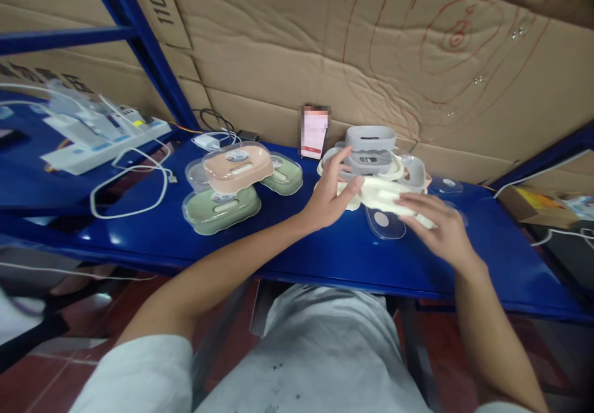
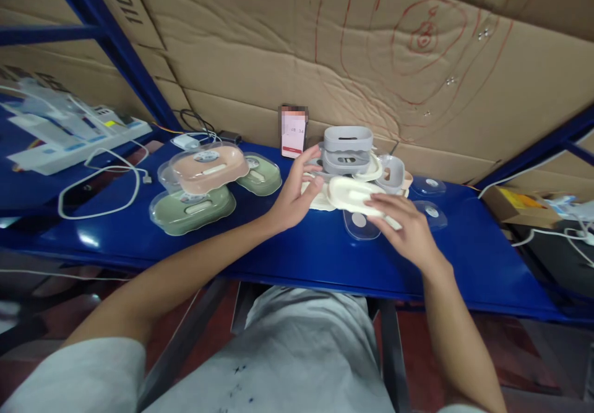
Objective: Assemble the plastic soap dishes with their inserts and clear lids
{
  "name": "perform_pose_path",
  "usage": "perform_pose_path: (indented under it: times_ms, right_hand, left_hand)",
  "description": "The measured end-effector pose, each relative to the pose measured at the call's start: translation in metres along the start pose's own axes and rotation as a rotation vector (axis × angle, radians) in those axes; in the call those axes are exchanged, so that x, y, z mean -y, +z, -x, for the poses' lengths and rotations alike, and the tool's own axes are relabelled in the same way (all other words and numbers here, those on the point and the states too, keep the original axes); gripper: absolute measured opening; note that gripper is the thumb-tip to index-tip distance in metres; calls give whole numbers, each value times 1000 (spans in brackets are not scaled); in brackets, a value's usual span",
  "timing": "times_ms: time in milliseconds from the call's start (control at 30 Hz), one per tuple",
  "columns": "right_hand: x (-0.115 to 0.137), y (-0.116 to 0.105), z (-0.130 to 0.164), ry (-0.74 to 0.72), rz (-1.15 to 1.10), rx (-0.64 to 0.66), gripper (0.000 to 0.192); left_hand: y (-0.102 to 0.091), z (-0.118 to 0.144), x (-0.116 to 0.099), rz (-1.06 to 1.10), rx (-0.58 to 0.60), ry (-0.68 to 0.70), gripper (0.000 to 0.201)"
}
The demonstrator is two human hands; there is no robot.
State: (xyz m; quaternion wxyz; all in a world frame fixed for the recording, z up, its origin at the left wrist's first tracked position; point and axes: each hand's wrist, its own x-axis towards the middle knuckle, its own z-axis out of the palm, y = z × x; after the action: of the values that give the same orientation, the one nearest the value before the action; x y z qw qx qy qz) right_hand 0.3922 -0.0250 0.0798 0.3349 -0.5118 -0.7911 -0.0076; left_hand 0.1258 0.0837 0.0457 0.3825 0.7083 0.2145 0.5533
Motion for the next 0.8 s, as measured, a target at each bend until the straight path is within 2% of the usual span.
perform_pose_path:
  times_ms: [67, 133, 233, 300, 367, 433, 467, 567, 633, 700, 800]
  right_hand:
    - [-15, 11, 26, 44, 49, -20, 29]
    - [-26, 21, 38, 53, 80, 13, 29]
    - [-32, 25, 40, 42, 119, 54, 37]
    - [-30, 23, 39, 49, 133, 26, 43]
    - [-25, 21, 41, 54, 116, 2, 44]
    - [-20, 23, 42, 39, 77, 25, 41]
    - [-18, 25, 43, 24, 60, 45, 39]
    - [-13, 34, 40, -25, 38, 93, 34]
    - [-10, 38, 35, -53, 33, 95, 35]
    - [-3, 39, 30, -64, 21, 93, 38]
    - [16, 44, 20, -14, -46, 72, 56]
  left_hand:
    - [-2, 0, -10, -157, 36, 112, 65]
    - [-11, -4, -20, -328, 102, 184, 61]
    - [-42, -9, -32, -614, 158, 162, 49]
    - [-75, -8, -35, -783, 115, 88, 53]
    - [-113, -3, -33, -955, 84, -30, 72]
    - [-151, 1, -29, -1068, 126, -186, 96]
    - [-167, 3, -28, -1080, 140, -263, 102]
    - [-197, 2, -27, -1101, 179, -368, 101]
    - [-203, -2, -30, -1117, 172, -371, 91]
    - [-198, -7, -36, -1073, 142, -327, 81]
    - [-165, -12, -46, -786, 105, -176, 80]
